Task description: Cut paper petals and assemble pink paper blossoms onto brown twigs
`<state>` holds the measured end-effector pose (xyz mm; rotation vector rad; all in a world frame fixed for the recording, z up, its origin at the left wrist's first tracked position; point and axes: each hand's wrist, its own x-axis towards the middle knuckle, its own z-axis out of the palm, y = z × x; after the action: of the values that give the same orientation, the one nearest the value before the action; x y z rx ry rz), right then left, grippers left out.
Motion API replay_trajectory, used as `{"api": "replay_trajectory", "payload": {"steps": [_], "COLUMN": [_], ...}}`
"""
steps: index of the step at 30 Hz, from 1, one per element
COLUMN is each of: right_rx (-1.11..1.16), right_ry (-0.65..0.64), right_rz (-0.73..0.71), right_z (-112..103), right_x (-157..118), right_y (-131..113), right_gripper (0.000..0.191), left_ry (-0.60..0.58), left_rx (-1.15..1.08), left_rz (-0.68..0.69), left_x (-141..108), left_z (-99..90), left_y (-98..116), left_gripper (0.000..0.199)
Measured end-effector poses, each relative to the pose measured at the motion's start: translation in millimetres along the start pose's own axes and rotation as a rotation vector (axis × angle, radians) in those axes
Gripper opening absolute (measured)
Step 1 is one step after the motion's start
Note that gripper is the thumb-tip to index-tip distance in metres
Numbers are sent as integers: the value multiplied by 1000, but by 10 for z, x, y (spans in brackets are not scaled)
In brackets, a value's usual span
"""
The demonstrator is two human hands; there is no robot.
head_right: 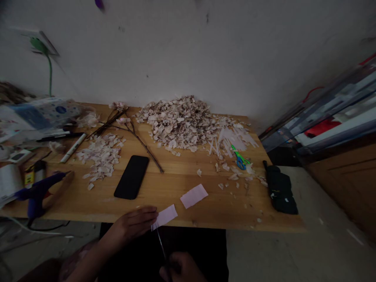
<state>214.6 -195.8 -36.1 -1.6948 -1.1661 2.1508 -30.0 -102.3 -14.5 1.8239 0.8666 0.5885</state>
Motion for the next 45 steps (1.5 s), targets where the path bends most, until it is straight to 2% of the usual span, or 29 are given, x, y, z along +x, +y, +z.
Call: {"api": "replay_trajectory", "payload": {"steps": [10, 17, 26, 32, 39, 45], "right_rx": [4, 5, -12, 0, -20, 5], "right_ry": [-29, 10, 5, 49, 38, -19], "right_rz": [-27, 30, 24, 68, 48, -19], "right_z": [-12, -1, -62, -45, -48, -92], "right_x": [-30, -52, -73, -70, -54, -74], "right_y": [-68, -82, -75, -28, -19, -34], "right_gripper": [17, 15, 10, 16, 12, 11], "left_ry": [-2, -6, 1, 15, -24, 0], "left_rx": [154, 190, 68, 185, 49, 142], "left_rz": [99, 161, 42, 170, 15, 108], "left_x": [21, 23, 14, 21, 3, 17], "left_z": [-25, -18, -18, -17, -15, -9], "left_y": [37, 3, 36, -11, 13, 7], "left_gripper": [39, 41, 38, 42, 37, 41]}}
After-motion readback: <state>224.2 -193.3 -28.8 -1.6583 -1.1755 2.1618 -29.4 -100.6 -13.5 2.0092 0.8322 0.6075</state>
